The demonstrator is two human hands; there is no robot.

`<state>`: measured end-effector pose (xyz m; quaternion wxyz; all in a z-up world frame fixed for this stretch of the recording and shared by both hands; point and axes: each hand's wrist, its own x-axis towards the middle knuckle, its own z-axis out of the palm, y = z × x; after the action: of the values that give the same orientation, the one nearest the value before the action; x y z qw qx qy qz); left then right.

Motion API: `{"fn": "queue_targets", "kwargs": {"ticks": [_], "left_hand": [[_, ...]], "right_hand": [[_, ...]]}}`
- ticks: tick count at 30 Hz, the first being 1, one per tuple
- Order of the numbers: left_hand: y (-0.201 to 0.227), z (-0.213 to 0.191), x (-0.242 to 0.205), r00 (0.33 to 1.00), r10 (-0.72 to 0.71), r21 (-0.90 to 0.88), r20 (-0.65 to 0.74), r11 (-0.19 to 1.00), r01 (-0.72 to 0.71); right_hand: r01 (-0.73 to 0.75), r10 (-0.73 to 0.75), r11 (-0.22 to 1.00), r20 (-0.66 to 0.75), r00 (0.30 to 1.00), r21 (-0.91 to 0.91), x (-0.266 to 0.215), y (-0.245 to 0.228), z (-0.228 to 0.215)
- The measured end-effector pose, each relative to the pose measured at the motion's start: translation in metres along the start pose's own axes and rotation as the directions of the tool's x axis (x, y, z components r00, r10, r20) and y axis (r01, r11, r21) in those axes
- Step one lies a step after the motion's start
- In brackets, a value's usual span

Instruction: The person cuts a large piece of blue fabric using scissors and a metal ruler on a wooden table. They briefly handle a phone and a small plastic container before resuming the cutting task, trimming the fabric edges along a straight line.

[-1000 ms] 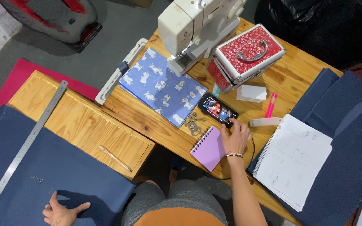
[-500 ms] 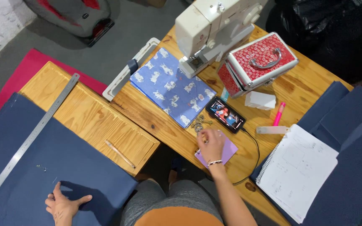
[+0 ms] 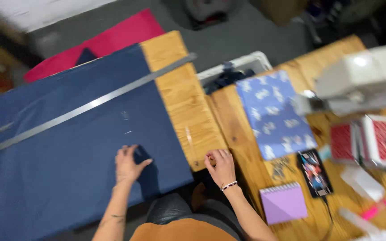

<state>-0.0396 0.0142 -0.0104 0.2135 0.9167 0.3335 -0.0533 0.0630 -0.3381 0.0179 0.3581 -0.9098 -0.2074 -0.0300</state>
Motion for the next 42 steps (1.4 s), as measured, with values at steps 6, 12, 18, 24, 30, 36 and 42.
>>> {"fn": "queue_targets", "kwargs": {"ticks": [6,12,18,24,30,36,42], "left_hand": [[-0.021,-0.035,-0.062,1.0,-0.02,-0.409,-0.008,0.912,0.015],[-0.09,-0.054,-0.098,0.982,-0.184,-0.521,0.049,0.834,0.182],[-0.117,-0.062,-0.092,0.968,-0.205,-0.575,0.146,0.779,0.252],[-0.124,-0.085,-0.074,0.979,0.027,-0.493,0.202,0.866,0.078],[-0.148,-0.106,-0.045,0.956,0.167,-0.444,0.241,0.895,-0.044],[-0.169,-0.115,-0.012,0.94,0.257,-0.416,0.225,0.898,-0.146],[-0.14,-0.121,0.021,0.909,0.31,-0.401,0.279,0.898,-0.182]], "right_hand": [[-0.181,0.192,0.981,0.281,0.94,-0.064,0.045,-0.028,0.07],[-0.076,0.041,0.992,0.307,0.951,0.102,0.111,-0.092,0.135],[-0.231,0.206,0.973,0.412,0.887,0.011,0.181,-0.161,0.233],[-0.383,0.449,0.889,0.308,0.839,-0.251,0.207,-0.211,0.281],[-0.217,0.36,0.875,0.284,0.889,-0.432,0.203,-0.2,0.32],[-0.006,0.187,0.873,0.323,0.928,-0.487,0.202,-0.191,0.315],[-0.467,0.455,0.878,0.125,0.882,0.104,0.161,-0.12,0.27]]}}
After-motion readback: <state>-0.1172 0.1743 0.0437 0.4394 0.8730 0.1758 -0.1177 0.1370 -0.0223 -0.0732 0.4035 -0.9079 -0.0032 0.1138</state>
